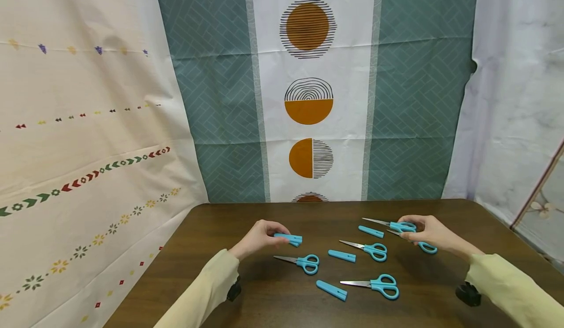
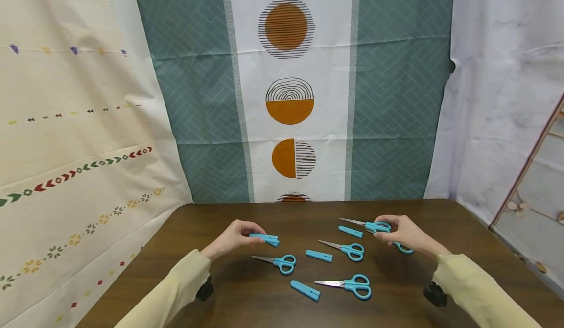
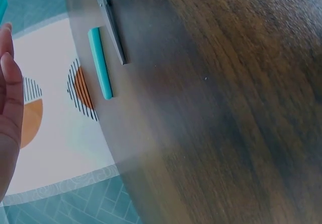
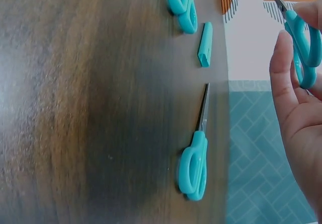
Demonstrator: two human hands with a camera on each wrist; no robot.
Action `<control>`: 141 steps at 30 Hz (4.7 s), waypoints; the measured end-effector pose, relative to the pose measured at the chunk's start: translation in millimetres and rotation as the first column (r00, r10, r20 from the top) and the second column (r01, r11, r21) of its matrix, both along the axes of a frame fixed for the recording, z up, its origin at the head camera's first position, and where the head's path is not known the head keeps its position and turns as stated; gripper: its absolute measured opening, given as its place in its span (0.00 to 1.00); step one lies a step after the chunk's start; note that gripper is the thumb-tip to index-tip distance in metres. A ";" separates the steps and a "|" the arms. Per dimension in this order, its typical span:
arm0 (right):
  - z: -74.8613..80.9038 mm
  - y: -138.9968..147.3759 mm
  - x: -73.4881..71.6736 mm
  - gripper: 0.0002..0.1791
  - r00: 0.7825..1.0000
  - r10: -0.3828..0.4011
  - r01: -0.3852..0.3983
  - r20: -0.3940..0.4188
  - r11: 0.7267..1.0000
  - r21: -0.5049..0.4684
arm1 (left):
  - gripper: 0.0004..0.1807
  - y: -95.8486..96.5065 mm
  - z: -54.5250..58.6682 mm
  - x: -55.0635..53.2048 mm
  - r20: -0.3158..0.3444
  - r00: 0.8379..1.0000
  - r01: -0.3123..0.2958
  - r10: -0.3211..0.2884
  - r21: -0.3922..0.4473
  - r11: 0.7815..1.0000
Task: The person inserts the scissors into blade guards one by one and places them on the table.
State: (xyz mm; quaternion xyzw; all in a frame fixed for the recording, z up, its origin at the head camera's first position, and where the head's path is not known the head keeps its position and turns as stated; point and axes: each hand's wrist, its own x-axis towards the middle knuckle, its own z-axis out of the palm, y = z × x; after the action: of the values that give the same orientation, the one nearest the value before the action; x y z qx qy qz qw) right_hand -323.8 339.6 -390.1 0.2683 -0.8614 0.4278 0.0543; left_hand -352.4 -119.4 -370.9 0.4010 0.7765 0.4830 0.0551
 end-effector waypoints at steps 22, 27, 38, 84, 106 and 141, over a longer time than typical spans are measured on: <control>6.2 -22.9 -7.8 0.15 0.999 0.038 -0.039 -0.021 0.999 -0.025 | 0.08 0.4 2.6 -0.6 -0.021 0.999 -0.025 0.024 -0.006 1.000; 7.8 -23.3 -8.4 0.15 0.999 0.034 -0.033 -0.031 0.999 0.015 | 0.08 1.9 3.0 -2.5 -0.020 1.000 -0.014 0.014 0.006 1.000; 11.8 -29.6 -9.4 0.18 1.000 0.024 -0.024 0.010 0.999 0.041 | 0.08 10.5 -4.5 -14.0 0.032 0.999 -0.031 0.029 0.073 0.997; 20.2 -69.4 -22.0 0.16 0.974 0.224 -0.224 0.041 0.975 -0.004 | 0.10 32.8 6.8 -16.1 0.073 0.997 -0.007 -0.004 0.147 0.989; 24.3 -81.5 -19.8 0.16 0.958 0.283 -0.281 0.048 0.959 -0.049 | 0.10 38.4 9.0 -14.6 0.072 0.997 -0.003 -0.008 0.148 0.989; 23.9 -101.8 -18.7 0.15 0.942 0.335 -0.332 0.036 0.942 -0.055 | 0.09 47.2 9.8 -7.6 0.087 0.996 0.016 -0.031 0.168 0.986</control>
State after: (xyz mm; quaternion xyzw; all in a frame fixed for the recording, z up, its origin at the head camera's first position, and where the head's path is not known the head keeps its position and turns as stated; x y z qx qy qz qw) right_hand -342.6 237.8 -366.1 0.3992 -0.7940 0.4575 -0.0317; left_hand -360.0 -72.2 -361.1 0.3912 0.7253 0.5631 0.0617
